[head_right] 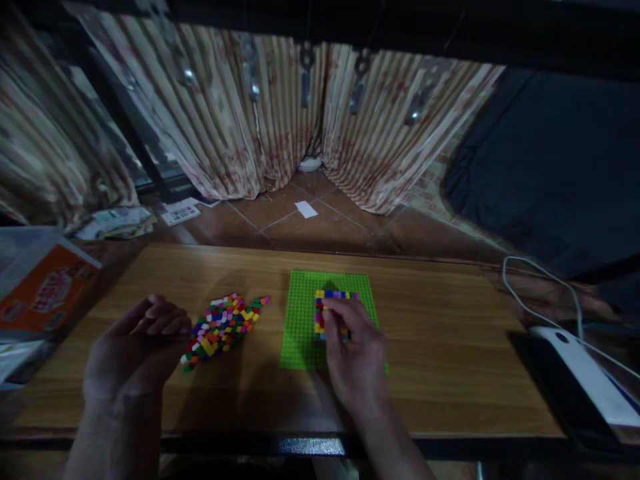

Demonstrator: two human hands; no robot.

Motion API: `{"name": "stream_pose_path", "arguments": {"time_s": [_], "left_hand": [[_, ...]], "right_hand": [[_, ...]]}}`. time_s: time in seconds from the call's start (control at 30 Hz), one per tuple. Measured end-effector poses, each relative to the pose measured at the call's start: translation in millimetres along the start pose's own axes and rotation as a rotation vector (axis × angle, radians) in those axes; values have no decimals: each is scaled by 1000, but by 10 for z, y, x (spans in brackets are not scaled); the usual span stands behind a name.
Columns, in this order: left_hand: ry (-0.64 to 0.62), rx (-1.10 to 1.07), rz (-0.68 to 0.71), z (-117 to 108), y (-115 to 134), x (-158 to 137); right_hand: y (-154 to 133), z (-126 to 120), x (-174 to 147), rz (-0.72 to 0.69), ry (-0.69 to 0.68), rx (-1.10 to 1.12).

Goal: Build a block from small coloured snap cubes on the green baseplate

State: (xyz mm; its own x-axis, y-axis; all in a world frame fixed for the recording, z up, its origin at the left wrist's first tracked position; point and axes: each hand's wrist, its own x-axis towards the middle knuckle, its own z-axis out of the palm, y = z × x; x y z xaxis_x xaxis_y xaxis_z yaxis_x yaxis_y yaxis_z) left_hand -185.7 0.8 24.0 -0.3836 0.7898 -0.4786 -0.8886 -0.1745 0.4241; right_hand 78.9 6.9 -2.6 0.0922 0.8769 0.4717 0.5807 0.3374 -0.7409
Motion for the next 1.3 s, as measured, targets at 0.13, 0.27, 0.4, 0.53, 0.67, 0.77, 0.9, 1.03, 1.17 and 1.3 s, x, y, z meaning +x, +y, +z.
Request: {"name": "stream_pose_path", "arguments": {"time_s": [0.13,0.27,0.4,0.53,0.67,0.77,0.9,1.03,1.17,1.3], "left_hand": [[6,17,-1,17,-34,7],[-4,40,6,30,-82,7],[11,56,-2,47,-117,6],[-1,61,-1,55,-129,21],[-2,62,-5,39,-121,38],[6,51,-1,36,-104,22],[15,53,-4,60,-91,-12],[20,53,-8,84,-99,-13],[2,52,-12,76,-101,-1],[10,42,-11,57,-82,-5]], "right_hand": [[328,-221,137,122,3,-108],[506,-311,223,202,-18,-187],[506,-288,249,172,-33,-175],[446,-229,237,91,-90,-178],[400,-211,217,77,-82,-192],[376,-218,194,70,-86,-178],[362,-205,153,67,-92,-176],[360,-149,129,36,-84,-175],[372,-92,134,27,-44,-172],[408,-80,137,89,-46,-186]]}}
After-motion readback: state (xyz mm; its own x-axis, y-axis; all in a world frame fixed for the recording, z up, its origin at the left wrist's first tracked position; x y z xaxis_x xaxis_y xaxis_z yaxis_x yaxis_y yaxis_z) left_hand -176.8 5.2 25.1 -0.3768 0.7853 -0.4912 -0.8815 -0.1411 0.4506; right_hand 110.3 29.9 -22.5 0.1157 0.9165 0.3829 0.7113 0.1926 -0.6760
